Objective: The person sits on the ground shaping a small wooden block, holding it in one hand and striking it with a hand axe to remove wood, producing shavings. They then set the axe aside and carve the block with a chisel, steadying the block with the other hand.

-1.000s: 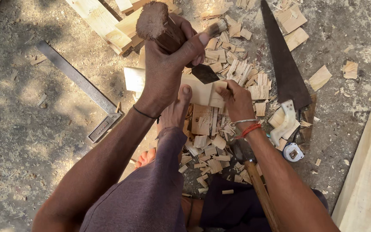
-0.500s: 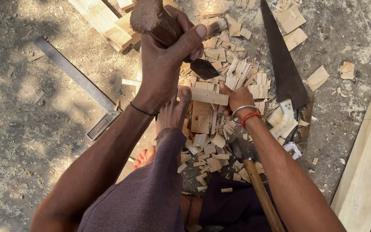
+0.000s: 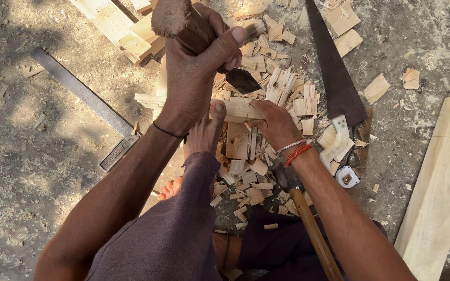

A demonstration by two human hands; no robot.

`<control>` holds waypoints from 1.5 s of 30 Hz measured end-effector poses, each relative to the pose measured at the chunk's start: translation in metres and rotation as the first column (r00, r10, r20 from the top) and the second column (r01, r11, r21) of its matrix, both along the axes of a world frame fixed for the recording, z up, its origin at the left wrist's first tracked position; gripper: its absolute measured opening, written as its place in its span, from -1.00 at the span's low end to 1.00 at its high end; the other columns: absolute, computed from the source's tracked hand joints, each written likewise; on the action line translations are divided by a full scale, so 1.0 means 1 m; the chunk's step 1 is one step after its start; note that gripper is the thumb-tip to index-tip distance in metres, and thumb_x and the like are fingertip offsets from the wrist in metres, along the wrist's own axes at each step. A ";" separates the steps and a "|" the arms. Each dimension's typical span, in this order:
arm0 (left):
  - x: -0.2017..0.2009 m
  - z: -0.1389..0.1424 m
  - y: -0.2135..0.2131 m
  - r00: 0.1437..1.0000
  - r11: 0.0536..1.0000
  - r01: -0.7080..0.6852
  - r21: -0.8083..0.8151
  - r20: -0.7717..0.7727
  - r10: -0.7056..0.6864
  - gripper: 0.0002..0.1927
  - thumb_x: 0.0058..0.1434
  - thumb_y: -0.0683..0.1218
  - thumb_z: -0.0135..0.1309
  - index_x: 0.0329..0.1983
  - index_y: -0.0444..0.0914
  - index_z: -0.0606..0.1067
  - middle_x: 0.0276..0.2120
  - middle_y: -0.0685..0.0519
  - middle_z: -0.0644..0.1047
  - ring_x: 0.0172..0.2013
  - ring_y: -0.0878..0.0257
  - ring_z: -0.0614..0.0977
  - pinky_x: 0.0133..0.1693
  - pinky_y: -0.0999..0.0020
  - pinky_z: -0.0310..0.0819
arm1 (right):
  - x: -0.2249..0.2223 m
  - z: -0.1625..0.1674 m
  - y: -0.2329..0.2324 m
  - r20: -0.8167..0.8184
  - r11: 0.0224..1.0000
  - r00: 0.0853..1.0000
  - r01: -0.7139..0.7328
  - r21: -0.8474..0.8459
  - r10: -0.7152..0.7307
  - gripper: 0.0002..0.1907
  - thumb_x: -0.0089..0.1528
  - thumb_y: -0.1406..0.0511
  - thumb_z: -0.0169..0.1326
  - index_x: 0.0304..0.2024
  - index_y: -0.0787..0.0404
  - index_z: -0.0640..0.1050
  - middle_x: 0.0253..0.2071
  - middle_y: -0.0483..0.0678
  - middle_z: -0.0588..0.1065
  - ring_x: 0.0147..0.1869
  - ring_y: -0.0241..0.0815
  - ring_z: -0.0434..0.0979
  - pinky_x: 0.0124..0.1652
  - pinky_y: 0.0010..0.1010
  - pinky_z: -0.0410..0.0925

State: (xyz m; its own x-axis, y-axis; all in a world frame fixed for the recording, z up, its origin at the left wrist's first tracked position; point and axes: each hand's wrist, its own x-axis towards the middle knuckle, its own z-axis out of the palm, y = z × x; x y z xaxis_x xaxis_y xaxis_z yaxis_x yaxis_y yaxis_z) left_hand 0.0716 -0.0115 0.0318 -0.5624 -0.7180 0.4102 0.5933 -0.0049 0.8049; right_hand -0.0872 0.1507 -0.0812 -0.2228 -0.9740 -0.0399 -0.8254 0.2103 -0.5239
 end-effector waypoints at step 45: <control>-0.070 -0.037 0.030 0.988 0.888 0.117 -0.444 0.140 -0.060 -0.51 0.28 0.26 0.34 -0.16 -0.22 0.49 -0.37 0.15 0.54 -0.36 0.36 0.67 -0.28 0.38 0.73 | 0.039 -0.023 0.206 0.672 0.650 -0.297 0.183 0.738 -0.679 -0.31 0.34 -0.14 -0.15 -0.04 0.41 0.48 -0.61 -0.19 0.29 -0.76 -0.47 0.14 -0.78 -0.58 0.12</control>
